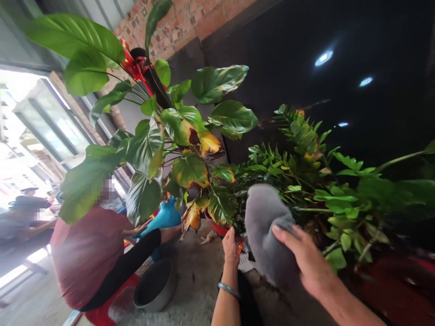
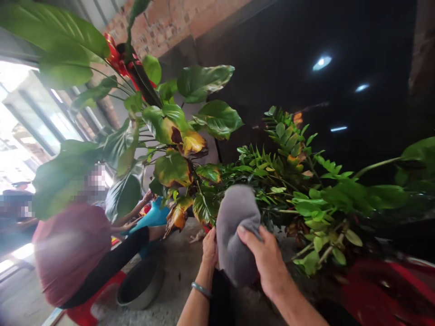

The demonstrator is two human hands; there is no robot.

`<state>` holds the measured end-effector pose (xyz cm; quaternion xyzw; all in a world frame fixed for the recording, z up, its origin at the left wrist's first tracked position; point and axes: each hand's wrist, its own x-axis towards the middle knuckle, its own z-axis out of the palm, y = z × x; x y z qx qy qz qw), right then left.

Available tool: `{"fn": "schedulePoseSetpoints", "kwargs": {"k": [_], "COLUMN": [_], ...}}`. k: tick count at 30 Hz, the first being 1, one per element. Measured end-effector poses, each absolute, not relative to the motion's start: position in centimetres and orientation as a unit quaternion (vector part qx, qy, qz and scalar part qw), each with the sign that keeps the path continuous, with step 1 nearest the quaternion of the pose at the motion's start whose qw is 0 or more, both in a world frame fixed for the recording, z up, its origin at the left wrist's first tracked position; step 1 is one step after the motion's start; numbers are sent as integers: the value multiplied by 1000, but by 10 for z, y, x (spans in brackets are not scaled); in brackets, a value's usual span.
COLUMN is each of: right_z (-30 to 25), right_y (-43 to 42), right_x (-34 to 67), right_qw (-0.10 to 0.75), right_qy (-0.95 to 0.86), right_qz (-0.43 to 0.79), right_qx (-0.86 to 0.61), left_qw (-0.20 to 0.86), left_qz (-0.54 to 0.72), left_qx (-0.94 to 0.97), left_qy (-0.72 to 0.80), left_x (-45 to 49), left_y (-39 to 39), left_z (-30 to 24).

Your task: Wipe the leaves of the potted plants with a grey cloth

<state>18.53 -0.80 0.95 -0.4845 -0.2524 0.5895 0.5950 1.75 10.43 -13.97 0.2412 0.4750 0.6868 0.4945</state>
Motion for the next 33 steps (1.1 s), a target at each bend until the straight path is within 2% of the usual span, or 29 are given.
{"fn": "schedulePoseSetpoints", "kwargs": {"k": [2,3,5,8,11,15,18,22,26,28,33], "right_z": [18,15,-2,-31,-30,11,19,-17,-26,-7,23], "right_y": [18,26,30,5,-22,-4,25,16,-20,-21,18], "right_x": [192,195,197,192,183,189,201,201,180,174,181], "right_qw": [651,657,627,532,514,614,673,594,540,563,674], "right_qy": [-270,-255,-192,-77,-74,-180,-162,-25,-47,-106,-228], "right_qz": [514,512,573,678,707,628,573,645,696,683,554], "right_qx": [-490,-491,-492,-501,-480,-442,-439,-480,-471,-453,-432], "left_qw": [494,493,497,510,518,517,505,500,504,504,498], "left_qz": [688,690,691,685,684,688,698,701,698,696,704], "left_qx": [231,227,224,227,224,208,199,204,209,205,191], "left_qy": [478,478,475,467,462,466,468,465,464,468,469], "left_x": [17,16,15,14,15,18,17,14,14,15,17], "left_y": [104,103,104,106,108,106,102,101,103,103,103], "left_z": [-139,-139,-139,-142,-144,-141,-137,-138,-139,-139,-137]}}
